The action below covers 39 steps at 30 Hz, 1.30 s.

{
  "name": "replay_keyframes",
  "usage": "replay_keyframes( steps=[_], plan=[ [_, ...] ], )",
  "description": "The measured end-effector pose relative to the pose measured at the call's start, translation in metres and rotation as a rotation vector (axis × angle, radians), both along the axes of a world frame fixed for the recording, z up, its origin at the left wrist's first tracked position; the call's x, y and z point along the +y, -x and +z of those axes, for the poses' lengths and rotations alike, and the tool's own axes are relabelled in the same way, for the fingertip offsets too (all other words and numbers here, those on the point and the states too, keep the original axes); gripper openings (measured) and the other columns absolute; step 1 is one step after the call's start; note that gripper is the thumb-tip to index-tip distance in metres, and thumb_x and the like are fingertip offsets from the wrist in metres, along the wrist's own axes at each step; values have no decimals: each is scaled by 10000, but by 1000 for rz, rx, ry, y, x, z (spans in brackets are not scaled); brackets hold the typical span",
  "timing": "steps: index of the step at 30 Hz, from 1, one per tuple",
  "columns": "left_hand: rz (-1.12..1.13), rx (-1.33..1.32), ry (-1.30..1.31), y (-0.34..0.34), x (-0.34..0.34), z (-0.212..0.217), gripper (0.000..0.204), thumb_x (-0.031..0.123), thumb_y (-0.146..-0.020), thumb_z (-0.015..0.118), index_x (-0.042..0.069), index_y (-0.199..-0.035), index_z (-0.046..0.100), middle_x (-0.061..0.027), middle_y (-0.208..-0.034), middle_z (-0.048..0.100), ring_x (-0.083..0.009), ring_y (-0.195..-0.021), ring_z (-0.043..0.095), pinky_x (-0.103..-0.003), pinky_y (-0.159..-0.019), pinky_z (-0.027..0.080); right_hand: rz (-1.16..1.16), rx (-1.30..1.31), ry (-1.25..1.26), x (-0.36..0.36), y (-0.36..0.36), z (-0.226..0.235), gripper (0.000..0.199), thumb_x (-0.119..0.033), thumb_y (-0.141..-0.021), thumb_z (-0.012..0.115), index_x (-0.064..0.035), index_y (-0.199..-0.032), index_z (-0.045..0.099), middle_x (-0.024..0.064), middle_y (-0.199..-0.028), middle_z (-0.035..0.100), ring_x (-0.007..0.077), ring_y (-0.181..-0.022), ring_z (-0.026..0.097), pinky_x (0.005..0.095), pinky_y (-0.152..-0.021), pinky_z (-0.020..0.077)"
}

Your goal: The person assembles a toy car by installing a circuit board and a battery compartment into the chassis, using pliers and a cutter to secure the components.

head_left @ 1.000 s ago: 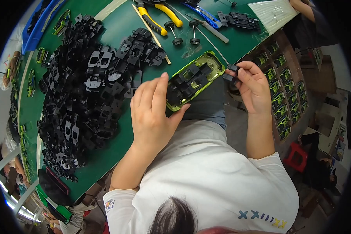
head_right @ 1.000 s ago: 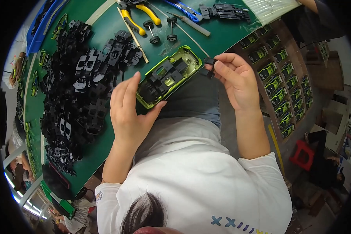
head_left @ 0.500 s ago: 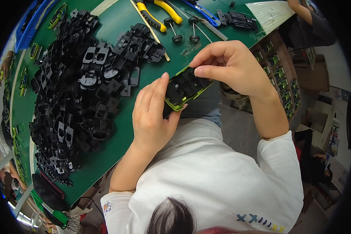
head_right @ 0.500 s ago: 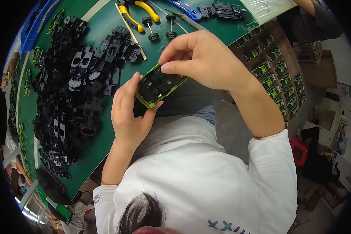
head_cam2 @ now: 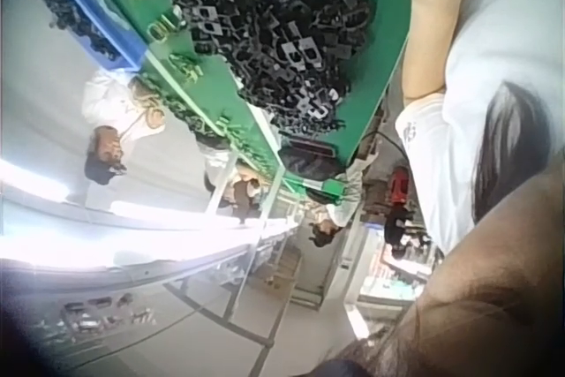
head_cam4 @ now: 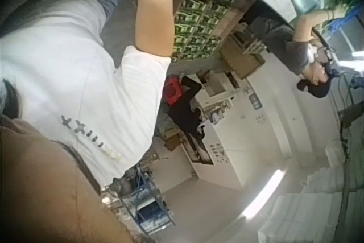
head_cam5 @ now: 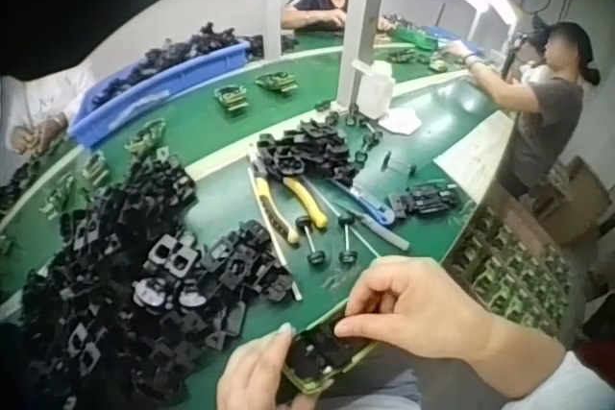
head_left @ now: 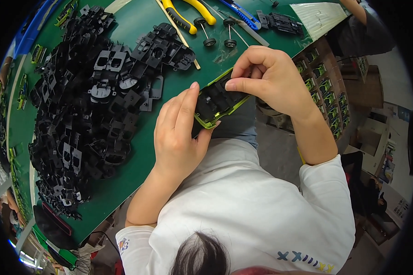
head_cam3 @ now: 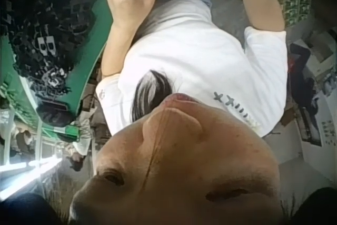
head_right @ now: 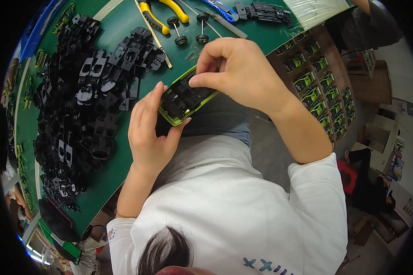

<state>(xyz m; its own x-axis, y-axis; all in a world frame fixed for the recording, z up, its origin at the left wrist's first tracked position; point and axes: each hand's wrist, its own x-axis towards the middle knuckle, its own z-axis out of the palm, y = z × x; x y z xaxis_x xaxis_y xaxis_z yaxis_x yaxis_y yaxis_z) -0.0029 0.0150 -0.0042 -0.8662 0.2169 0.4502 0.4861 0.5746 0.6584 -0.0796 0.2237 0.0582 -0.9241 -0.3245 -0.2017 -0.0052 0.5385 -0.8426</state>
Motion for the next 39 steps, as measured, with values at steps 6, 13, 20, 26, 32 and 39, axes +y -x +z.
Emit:
replay_keyframes(
  steps=[6,13,20,26,32,39],
  plan=[
    [31,-16,-34,-1,1,-1,771,61,-673,865,-18,-1369,543,-160,-1159,674,-327,-1035,647,-390,-904,511,105,800,-117,20,-22,-10,179,-124,-774,800,-47,-926,746,57,-1037,707,214,-916,666,326,-764,517],
    [7,23,-12,2,2,0,784,154,-652,887,-81,-1319,548,-187,-1136,657,-349,-983,647,-411,-843,526,339,826,-280,28,-45,-24,265,-195,-819,744,-86,-1060,756,28,-1237,699,293,-1294,553,466,-1047,413],
    [15,4,-4,2,1,2,754,151,-660,882,-84,-1300,560,-190,-1128,665,-350,-982,656,-412,-847,528,346,794,-207,26,-38,-23,277,-229,-869,686,-42,-1058,765,70,-1213,714,368,-1277,562,492,-1090,380],
    [4,3,-14,3,1,2,744,125,-664,873,-79,-1306,558,-190,-1134,666,-351,-984,657,-411,-847,527,464,818,-206,31,-26,-23,265,-199,-864,650,-48,-1047,767,73,-1215,716,388,-1308,543,501,-1133,331],
    [8,-20,-28,3,0,3,721,119,-653,876,-74,-1281,577,-190,-1133,671,-353,-994,659,-409,-860,528,479,752,-48,35,-6,-29,190,-154,-826,690,-97,-983,780,46,-1177,732,352,-1304,552,504,-1125,331],
    [13,-24,-33,3,1,4,701,114,-650,876,-66,-1264,590,-190,-1134,675,-350,-997,662,-409,-865,529,446,736,20,37,-10,-39,203,-170,-870,658,-90,-1008,783,82,-1161,738,363,-1268,568,517,-1143,316]
  ],
)
